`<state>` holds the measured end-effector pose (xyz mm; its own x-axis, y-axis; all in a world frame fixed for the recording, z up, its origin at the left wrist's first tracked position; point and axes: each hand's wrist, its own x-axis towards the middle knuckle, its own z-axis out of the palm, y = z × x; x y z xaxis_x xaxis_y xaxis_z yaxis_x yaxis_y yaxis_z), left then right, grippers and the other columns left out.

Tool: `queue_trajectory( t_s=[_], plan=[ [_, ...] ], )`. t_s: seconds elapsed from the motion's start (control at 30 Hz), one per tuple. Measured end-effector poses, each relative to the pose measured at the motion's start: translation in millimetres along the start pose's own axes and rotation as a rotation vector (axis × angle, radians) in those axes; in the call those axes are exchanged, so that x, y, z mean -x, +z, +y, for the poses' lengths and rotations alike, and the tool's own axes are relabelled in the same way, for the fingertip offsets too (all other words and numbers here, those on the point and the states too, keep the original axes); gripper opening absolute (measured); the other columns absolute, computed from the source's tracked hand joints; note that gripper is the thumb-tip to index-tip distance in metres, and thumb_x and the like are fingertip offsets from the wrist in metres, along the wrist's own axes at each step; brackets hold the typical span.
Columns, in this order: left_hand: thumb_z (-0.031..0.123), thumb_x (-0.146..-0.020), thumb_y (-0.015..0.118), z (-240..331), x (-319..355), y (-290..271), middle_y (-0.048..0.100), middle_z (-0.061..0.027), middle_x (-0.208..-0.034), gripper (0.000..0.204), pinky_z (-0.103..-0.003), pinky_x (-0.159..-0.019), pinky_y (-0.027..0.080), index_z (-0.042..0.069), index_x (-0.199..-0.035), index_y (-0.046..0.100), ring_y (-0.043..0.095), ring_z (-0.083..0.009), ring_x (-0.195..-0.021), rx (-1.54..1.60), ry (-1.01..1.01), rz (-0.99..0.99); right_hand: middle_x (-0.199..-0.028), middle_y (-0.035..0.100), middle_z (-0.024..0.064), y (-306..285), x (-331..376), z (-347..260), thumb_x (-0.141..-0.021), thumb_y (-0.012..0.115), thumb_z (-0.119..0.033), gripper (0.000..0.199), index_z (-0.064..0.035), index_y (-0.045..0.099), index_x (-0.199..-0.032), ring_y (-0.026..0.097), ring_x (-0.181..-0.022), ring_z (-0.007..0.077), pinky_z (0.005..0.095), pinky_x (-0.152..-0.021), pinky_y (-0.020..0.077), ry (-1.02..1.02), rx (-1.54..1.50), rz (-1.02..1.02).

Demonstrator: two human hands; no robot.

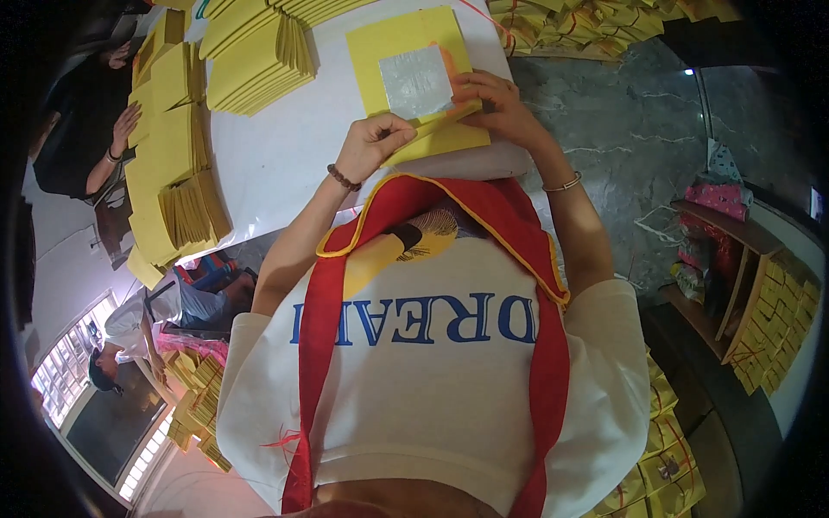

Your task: Folding sheets of yellow paper into stacks.

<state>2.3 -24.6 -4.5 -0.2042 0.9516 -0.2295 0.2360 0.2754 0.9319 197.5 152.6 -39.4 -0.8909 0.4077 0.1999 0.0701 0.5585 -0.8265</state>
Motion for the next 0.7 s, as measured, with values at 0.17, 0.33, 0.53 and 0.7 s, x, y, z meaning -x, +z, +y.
queue_trajectory(
  t_s=[0.17,0.33,0.53,0.7],
  plan=[
    [0.015,-0.082,0.063,3,3,1,0.063,-0.0077,-0.072,0.015,-0.028,-0.059,0.045,0.001,-0.086,0.064,0.056,-0.0146,-0.063,-0.076,0.08,-0.008,-0.122,0.055,0.0037,1,-1,1,-0.068,0.065,-0.011,0.029,-0.0105,0.068,-0.097,0.046,-0.118,0.024,0.0359,-0.099,0.0354,-0.002,0.005,0.02],
    [0.015,-0.082,0.062,5,3,0,0.063,-0.0097,-0.077,0.015,-0.029,-0.062,0.046,0.001,-0.086,0.064,0.059,-0.0182,-0.068,-0.118,0.088,-0.007,-0.122,0.055,0.003,0,-1,-2,-0.068,0.063,-0.012,0.03,-0.0115,0.067,-0.098,0.045,-0.119,0.0236,0.0363,-0.102,0.0312,0.028,0.049,0.011],
    [0.017,-0.081,0.062,10,4,-1,0.063,-0.0098,-0.077,0.017,-0.03,-0.062,0.046,0.001,-0.085,0.064,0.059,-0.0182,-0.067,-0.117,0.052,-0.009,-0.121,0.056,0.0037,1,0,-4,-0.069,0.061,-0.011,0.029,-0.0102,0.067,-0.097,0.046,-0.118,0.0238,0.0366,-0.101,0.0325,0.025,0.069,0.02],
    [0.016,-0.078,0.065,10,5,3,0.06,-0.0097,-0.078,0.018,-0.031,-0.062,0.046,0.004,-0.091,0.064,0.058,-0.0207,-0.067,-0.059,0.095,0.021,-0.123,0.055,-0.0026,4,2,12,-0.077,0.063,-0.018,0.024,-0.015,0.066,-0.1,0.041,-0.122,0.0167,0.036,-0.102,0.0228,0.034,-0.127,0.012]
  ],
)
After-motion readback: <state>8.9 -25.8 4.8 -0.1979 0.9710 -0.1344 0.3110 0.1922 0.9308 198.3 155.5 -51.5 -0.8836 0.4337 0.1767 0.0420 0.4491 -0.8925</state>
